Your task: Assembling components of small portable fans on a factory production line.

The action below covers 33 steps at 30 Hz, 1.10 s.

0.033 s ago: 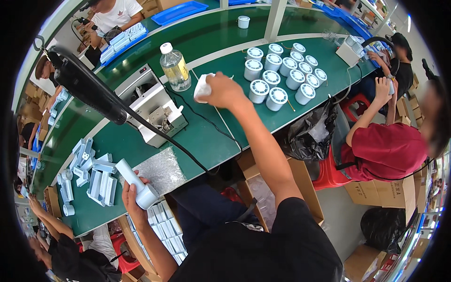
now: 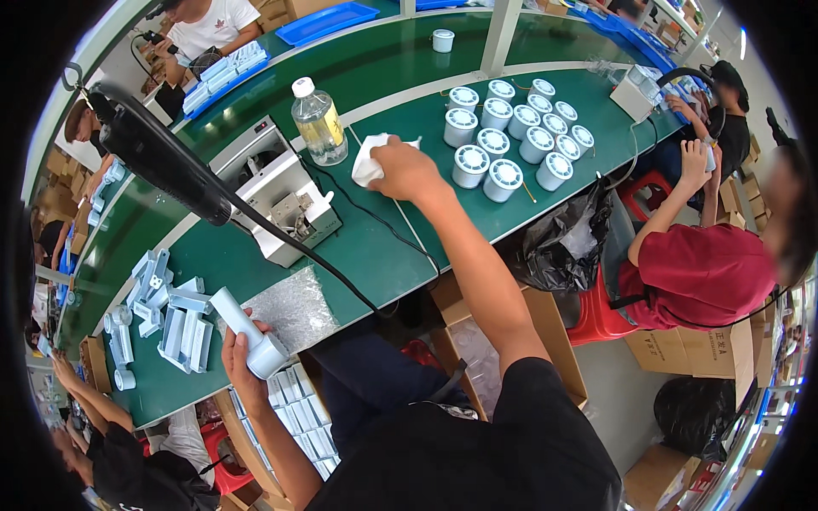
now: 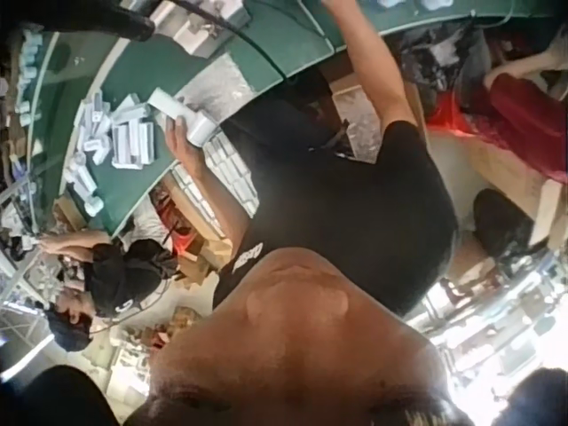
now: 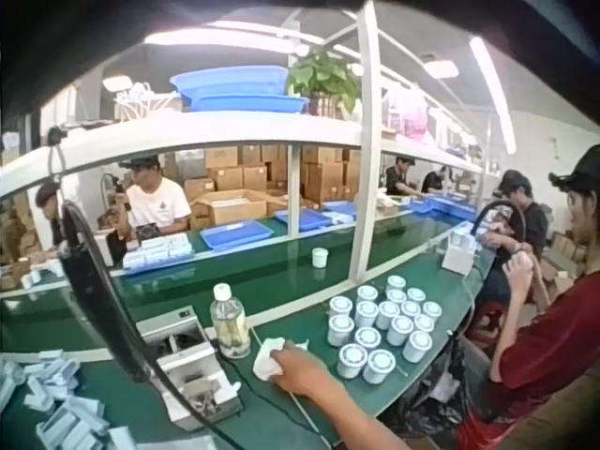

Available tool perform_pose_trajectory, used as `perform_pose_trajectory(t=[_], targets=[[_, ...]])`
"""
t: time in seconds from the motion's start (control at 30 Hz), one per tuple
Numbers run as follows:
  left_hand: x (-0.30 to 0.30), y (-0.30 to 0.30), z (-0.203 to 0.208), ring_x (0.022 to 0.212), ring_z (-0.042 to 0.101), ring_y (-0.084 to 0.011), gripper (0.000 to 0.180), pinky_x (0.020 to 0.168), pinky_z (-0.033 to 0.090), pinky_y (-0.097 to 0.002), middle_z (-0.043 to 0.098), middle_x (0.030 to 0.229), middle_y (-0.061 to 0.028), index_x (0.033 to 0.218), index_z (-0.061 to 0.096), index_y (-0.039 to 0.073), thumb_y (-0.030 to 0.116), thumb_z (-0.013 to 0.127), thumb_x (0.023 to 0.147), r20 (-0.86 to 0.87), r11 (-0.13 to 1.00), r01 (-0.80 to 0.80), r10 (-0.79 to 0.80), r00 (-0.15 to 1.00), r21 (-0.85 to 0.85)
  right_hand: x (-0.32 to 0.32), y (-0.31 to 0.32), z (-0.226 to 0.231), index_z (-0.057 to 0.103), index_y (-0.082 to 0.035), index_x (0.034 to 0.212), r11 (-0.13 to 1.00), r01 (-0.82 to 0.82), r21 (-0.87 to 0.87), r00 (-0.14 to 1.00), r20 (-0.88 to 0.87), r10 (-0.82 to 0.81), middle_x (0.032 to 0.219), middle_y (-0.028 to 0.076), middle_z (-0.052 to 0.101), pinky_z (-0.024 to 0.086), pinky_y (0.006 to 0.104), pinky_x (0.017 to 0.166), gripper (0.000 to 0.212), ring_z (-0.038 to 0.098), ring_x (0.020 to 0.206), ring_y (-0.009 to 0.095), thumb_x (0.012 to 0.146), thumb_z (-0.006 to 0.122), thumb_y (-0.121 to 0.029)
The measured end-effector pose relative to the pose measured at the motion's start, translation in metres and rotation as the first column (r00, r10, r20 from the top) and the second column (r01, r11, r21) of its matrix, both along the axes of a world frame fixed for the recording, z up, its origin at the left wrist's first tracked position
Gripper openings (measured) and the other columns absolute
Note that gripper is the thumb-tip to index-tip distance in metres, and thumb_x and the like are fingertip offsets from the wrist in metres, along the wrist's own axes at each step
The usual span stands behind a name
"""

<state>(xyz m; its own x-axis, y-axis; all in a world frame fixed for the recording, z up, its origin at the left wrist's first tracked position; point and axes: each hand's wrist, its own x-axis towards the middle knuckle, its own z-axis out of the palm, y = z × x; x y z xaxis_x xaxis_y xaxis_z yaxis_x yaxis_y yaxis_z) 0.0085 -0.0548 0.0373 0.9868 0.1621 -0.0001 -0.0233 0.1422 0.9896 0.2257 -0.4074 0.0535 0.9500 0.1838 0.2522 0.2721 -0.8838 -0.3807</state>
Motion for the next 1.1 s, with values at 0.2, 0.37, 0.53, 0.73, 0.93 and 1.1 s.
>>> perform_pose_trajectory(t=[0.2,0.37,0.53,0.73,0.93,1.1], targets=[[0.000,0.000,-0.001,0.092,0.065,-0.0160,0.048,0.084,0.050,-0.0283,0.071,0.101,-0.0138,0.134,0.056,-0.006,0.028,0.057,0.100,0.018,1.000,-0.003,0.002,1.000,0.012,0.028,0.011,0.065,0.063,-0.003,0.117,0.783,0.016,0.622,0.885,0.355,-0.300,0.094,0.020,0.074,0.056,0.0425,0.073,0.025,0.072,0.086,0.041,0.093,0.058,0.000],[-0.002,0.001,0.000,0.092,0.065,-0.0172,0.048,0.083,0.050,-0.0288,0.070,0.100,-0.0139,0.134,0.055,-0.007,0.027,0.055,0.100,-0.006,1.000,-0.008,0.008,1.000,-0.002,0.054,0.054,0.104,0.070,-0.004,0.115,0.865,-0.397,0.308,0.751,0.650,0.113,0.117,0.020,0.067,0.054,0.0469,0.087,0.034,0.067,0.100,0.040,0.088,0.052,0.008],[-0.001,0.000,0.000,0.092,0.066,-0.0157,0.046,0.083,0.051,-0.0289,0.071,0.102,-0.0131,0.135,0.056,-0.006,0.024,0.058,0.100,0.014,0.999,-0.001,0.001,1.000,-0.050,0.067,0.072,0.091,0.065,-0.005,0.116,0.978,-0.207,-0.009,0.861,0.474,0.186,0.117,0.022,0.062,0.057,0.0503,0.086,0.030,0.068,0.098,0.041,0.087,0.061,-0.002],[-0.004,0.003,-0.002,0.091,0.066,-0.0164,0.046,0.082,0.051,-0.0286,0.071,0.101,-0.0135,0.134,0.056,-0.006,0.026,0.058,0.101,0.032,1.000,-0.008,0.009,0.999,-0.027,0.093,0.046,0.087,0.059,-0.002,0.117,0.992,-0.103,-0.068,0.864,0.488,0.123,0.105,0.024,0.061,0.055,0.0522,0.077,0.027,0.066,0.082,0.046,0.091,0.064,-0.008],[0.001,-0.001,0.001,0.088,0.065,-0.0156,0.047,0.081,0.051,-0.0280,0.071,0.099,-0.0138,0.133,0.056,-0.006,0.028,0.058,0.100,0.025,0.999,0.030,-0.030,0.999,-0.016,0.098,-0.020,0.034,0.059,0.001,0.122,-0.211,0.025,0.977,0.998,-0.037,-0.055,0.096,0.011,0.068,0.047,0.0331,0.060,0.026,0.057,0.073,0.018,0.109,0.047,-0.018],[0.001,0.000,-0.001,0.088,0.064,-0.0146,0.047,0.080,0.050,-0.0268,0.071,0.099,-0.0137,0.134,0.056,-0.005,0.027,0.057,0.100,0.040,1.000,0.018,-0.018,0.999,-0.003,0.086,-0.016,-0.003,0.047,0.000,0.136,-0.695,0.156,0.702,0.975,0.002,0.221,0.114,0.016,0.064,0.042,0.0275,0.056,0.031,0.050,0.071,0.016,0.113,0.036,-0.017]])
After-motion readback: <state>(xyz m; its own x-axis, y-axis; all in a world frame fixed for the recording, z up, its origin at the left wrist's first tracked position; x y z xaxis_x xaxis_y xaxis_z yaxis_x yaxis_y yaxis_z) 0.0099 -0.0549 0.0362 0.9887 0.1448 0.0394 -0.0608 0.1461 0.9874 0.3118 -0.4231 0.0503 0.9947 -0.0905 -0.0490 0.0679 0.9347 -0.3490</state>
